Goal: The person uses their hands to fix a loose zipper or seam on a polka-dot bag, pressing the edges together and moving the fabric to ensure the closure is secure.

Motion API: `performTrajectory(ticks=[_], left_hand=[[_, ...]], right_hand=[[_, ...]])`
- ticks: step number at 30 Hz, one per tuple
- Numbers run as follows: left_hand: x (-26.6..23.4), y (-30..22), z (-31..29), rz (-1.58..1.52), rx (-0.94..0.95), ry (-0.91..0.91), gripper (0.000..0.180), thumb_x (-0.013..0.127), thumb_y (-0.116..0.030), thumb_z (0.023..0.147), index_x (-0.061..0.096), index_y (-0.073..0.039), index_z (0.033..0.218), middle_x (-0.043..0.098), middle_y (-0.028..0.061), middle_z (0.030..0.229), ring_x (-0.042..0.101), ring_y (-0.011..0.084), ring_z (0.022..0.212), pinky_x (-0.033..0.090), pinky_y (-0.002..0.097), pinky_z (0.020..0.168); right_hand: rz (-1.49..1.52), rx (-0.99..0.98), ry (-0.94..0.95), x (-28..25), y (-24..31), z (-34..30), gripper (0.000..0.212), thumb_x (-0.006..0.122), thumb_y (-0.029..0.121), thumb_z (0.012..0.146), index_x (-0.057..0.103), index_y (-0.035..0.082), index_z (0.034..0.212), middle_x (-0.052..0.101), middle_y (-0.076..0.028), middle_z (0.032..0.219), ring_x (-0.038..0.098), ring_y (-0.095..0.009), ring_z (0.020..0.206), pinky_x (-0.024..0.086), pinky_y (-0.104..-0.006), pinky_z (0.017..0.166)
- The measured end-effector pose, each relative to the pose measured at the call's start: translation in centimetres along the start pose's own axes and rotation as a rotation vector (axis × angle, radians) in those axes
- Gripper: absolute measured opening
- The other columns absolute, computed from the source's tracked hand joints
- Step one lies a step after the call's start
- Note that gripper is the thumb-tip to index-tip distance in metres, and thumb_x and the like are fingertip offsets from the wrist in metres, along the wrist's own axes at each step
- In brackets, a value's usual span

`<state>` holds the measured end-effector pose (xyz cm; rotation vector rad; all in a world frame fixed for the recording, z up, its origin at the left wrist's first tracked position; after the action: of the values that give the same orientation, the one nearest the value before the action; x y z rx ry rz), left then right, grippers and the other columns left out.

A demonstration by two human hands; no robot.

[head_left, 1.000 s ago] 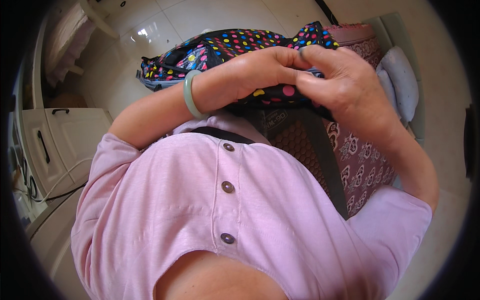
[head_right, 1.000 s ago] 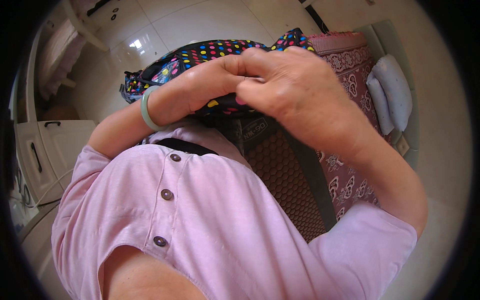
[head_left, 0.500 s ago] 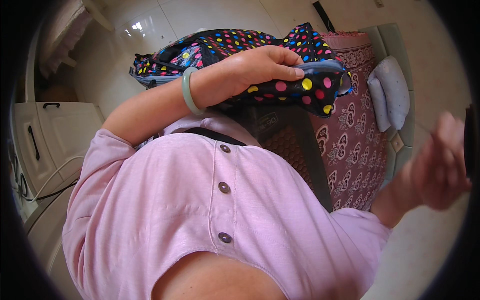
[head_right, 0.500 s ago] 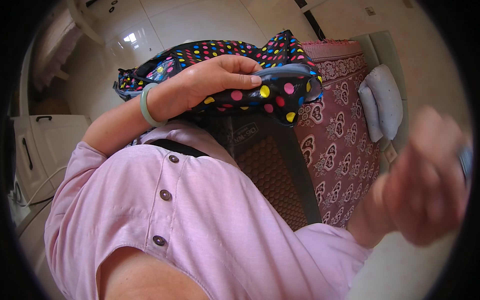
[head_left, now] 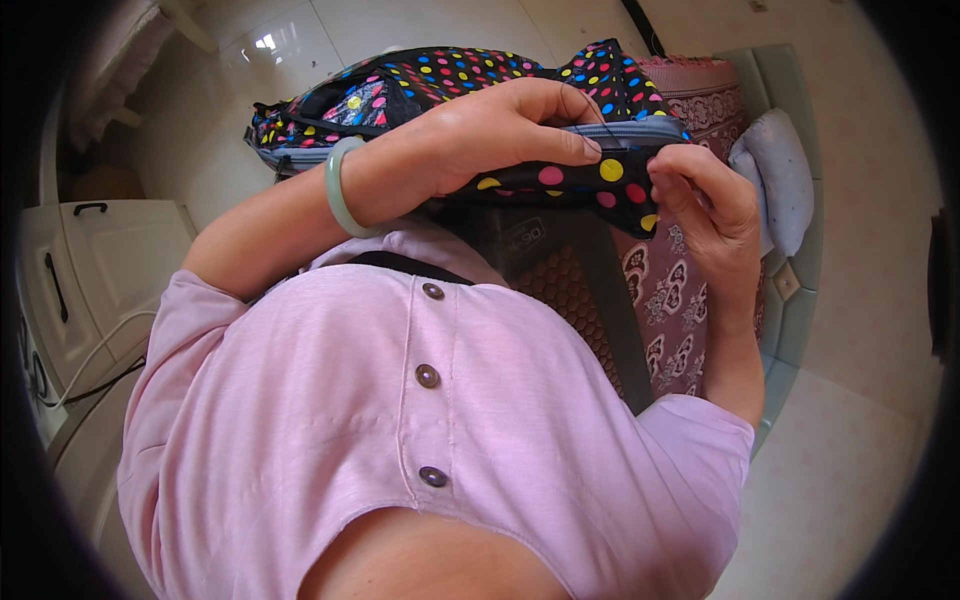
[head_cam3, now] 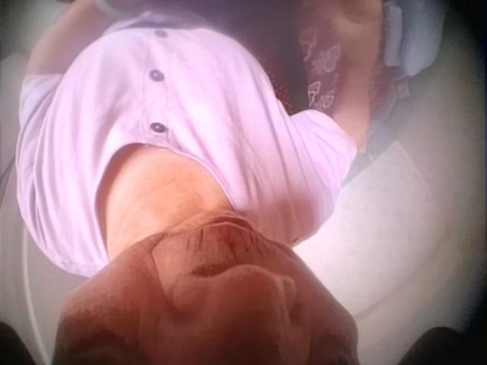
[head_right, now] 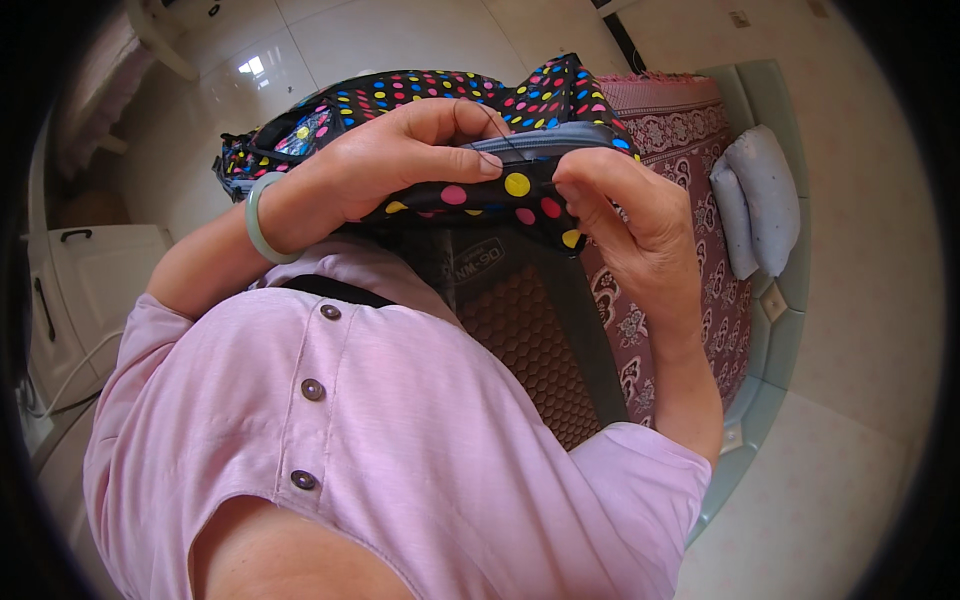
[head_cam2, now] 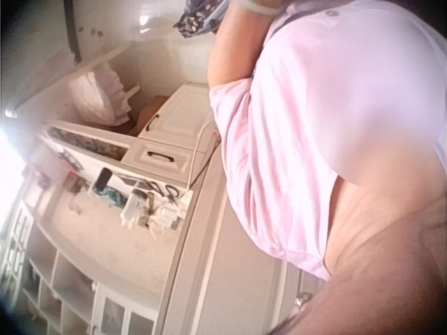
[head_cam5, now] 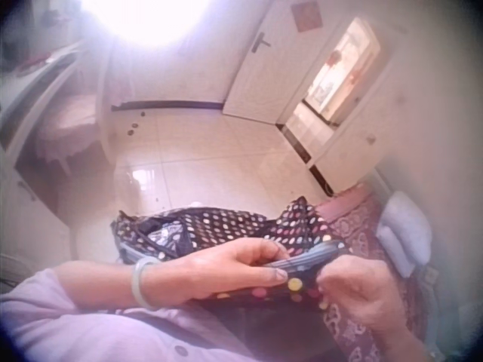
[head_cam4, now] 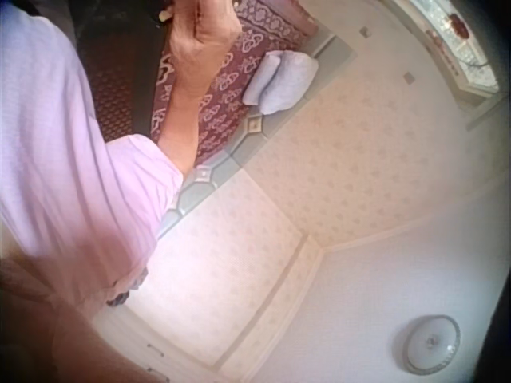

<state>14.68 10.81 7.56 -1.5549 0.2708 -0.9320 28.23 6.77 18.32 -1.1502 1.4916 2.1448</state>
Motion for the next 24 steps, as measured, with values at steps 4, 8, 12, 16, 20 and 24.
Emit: performTrajectory(ticks=[4,8,12,16,20,24], left_hand=[[-0.3,0.3,0.1,-0.032,-0.002,0.026,0.029,0.068,-0.014,0.088,0.062,0.002,0.113,0.066,0.0026,0.102,0.059,0.0084,0.096,0.045,0.0218,0.09],[-0.7,0.4,0.1,-0.082,-0.013,0.04,0.026,0.068,-0.015,0.088,0.064,0.001,0.109,0.066,0.0016,0.099,0.06,0.0073,0.093,0.045,0.0208,0.089],[-0.3,0.6,0.7,-0.08,-0.027,0.077,0.025,0.068,-0.015,0.088,0.065,0.0,0.108,0.067,0.001,0.097,0.06,0.0065,0.092,0.045,0.0201,0.087],[-0.4,0.6,0.5,-0.092,-0.045,0.063,0.025,0.068,-0.015,0.088,0.065,0.0,0.108,0.067,0.0012,0.098,0.061,0.0066,0.092,0.046,0.0199,0.086],[-0.4,0.4,0.3,-0.076,-0.039,0.052,0.025,0.068,-0.014,0.089,0.064,0.0,0.108,0.066,0.0012,0.099,0.06,0.0065,0.092,0.046,0.0197,0.086],[-0.5,0.5,0.4,-0.068,-0.021,0.069,0.025,0.068,-0.014,0.089,0.064,0.0,0.109,0.066,0.0011,0.1,0.06,0.0062,0.092,0.046,0.0199,0.085]], right_hand=[[-0.163,-0.113,-0.047,-0.2,0.2,0.4,0.009,0.062,0.001,0.091,0.064,0.0,0.1,0.063,-0.007,0.084,0.061,-0.014,0.078,0.048,-0.0249,0.073],[-0.306,-0.075,-0.377,-4.6,1.6,-0.3,0.011,0.061,0.003,0.093,0.066,0.003,0.103,0.064,-0.002,0.091,0.059,-0.011,0.083,0.047,-0.0236,0.075],[0.022,0.131,-0.551,-9.2,-1.7,-1.8,0.012,0.059,0.002,0.094,0.066,0.004,0.104,0.064,0.0,0.098,0.056,-0.008,0.088,0.044,-0.0216,0.079],[-0.165,0.087,-0.188,-3.1,-1.0,-1.7,0.014,0.06,0.001,0.093,0.066,0.002,0.106,0.065,-0.002,0.095,0.056,-0.008,0.083,0.044,-0.0212,0.074],[-0.228,-0.101,-0.087,0.6,1.0,-0.4,0.017,0.062,-0.003,0.088,0.066,0.001,0.104,0.067,-0.014,0.091,0.067,-0.025,0.08,0.051,-0.0304,0.072],[-0.266,-0.157,-0.068,0.7,1.0,0.2,0.017,0.064,-0.002,0.086,0.066,0.001,0.103,0.067,-0.015,0.089,0.066,-0.03,0.079,0.052,-0.0338,0.071]])
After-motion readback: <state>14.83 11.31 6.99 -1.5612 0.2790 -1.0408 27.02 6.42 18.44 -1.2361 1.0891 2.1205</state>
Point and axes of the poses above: each hand's wrist, its own z-axis towards the middle knuckle, its own x-axis out of the palm, y = z × x, the point moved 7 cm from there along z, towards the middle knuckle
